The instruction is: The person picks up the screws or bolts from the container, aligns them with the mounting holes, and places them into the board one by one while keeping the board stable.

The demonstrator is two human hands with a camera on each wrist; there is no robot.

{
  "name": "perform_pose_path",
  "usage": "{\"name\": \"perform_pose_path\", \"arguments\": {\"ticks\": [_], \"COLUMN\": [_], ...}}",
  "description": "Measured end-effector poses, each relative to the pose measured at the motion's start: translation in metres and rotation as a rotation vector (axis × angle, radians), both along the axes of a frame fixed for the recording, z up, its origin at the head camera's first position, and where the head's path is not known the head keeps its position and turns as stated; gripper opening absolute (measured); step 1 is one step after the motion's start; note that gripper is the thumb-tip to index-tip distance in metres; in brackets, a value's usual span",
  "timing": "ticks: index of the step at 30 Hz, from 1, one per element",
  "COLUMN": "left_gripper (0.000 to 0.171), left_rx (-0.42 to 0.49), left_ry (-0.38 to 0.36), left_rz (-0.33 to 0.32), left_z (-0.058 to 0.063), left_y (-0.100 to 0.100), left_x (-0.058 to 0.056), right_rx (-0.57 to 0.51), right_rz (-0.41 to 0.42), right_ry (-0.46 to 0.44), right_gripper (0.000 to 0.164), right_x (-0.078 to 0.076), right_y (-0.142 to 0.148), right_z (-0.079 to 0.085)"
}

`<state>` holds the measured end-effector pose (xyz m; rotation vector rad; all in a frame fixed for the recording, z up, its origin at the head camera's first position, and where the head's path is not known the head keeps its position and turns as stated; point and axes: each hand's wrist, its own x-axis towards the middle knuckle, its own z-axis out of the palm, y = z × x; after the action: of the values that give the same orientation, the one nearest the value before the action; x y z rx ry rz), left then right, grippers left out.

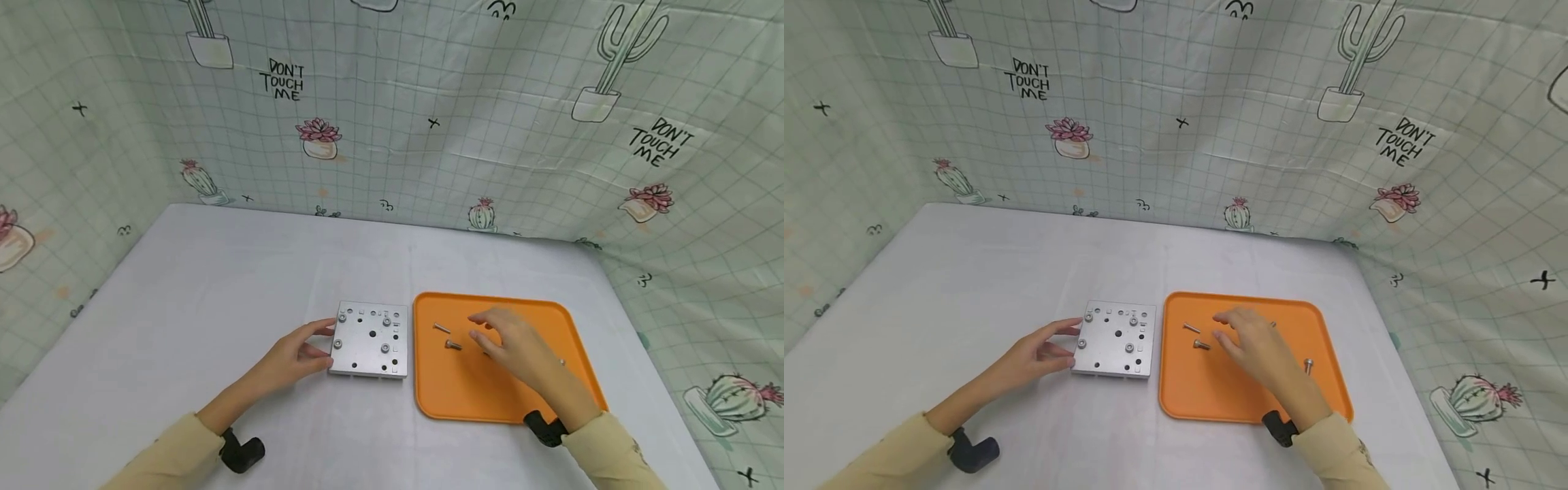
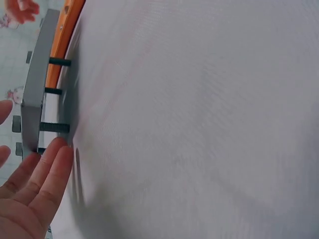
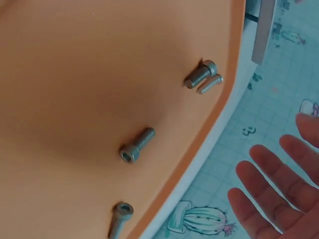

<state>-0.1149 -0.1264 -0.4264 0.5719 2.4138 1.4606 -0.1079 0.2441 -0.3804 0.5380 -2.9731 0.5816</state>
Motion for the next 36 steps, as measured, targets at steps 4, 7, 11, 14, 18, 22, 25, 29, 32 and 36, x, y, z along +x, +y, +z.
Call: {"name": "perform_pose_path", "arguments": {"ticks": [4,7,11,14,18,22,25,29,32,36], "left_gripper": [0.060,0.060,0.061,0.061,0.063,0.063,0.064,0.063,0.063,0.063], "left_rx": [0.060,0.107,0.151,0.167,0.186,0.194,0.199,0.197,0.189,0.179], "left_ry": [-0.046,-0.107,-0.178,-0.200,-0.228,-0.234,-0.232,-0.238,-0.239,-0.240], "left_rz": [0.005,0.005,0.003,0.010,0.020,0.024,0.023,0.032,0.035,0.036], "left_z": [-0.006,-0.009,-0.010,-0.011,-0.012,-0.013,-0.013,-0.014,-0.015,-0.017], "left_y": [0.001,0.002,0.002,0.003,0.004,0.004,0.004,0.005,0.005,0.006], "left_x": [-0.002,-0.004,-0.005,-0.005,-0.004,-0.004,-0.003,-0.003,-0.004,-0.003], "right_rx": [0.023,0.046,0.077,0.085,0.101,0.116,0.127,0.149,0.155,0.162], "right_rz": [-0.011,0.002,0.009,0.002,0.008,0.016,0.022,0.034,0.033,0.030], "right_ry": [-0.082,-0.109,-0.115,-0.124,-0.131,-0.144,-0.151,-0.149,-0.161,-0.176], "right_gripper": [0.025,0.023,0.023,0.024,0.022,0.015,0.010,0.009,0.011,0.012], "right_x": [-0.006,-0.011,-0.017,-0.021,-0.025,-0.026,-0.026,-0.027,-0.027,-0.028], "right_y": [-0.007,-0.012,-0.018,-0.021,-0.023,-0.023,-0.023,-0.024,-0.024,-0.025], "right_z": [-0.009,-0.015,-0.023,-0.026,-0.030,-0.034,-0.036,-0.036,-0.036,-0.037]}}
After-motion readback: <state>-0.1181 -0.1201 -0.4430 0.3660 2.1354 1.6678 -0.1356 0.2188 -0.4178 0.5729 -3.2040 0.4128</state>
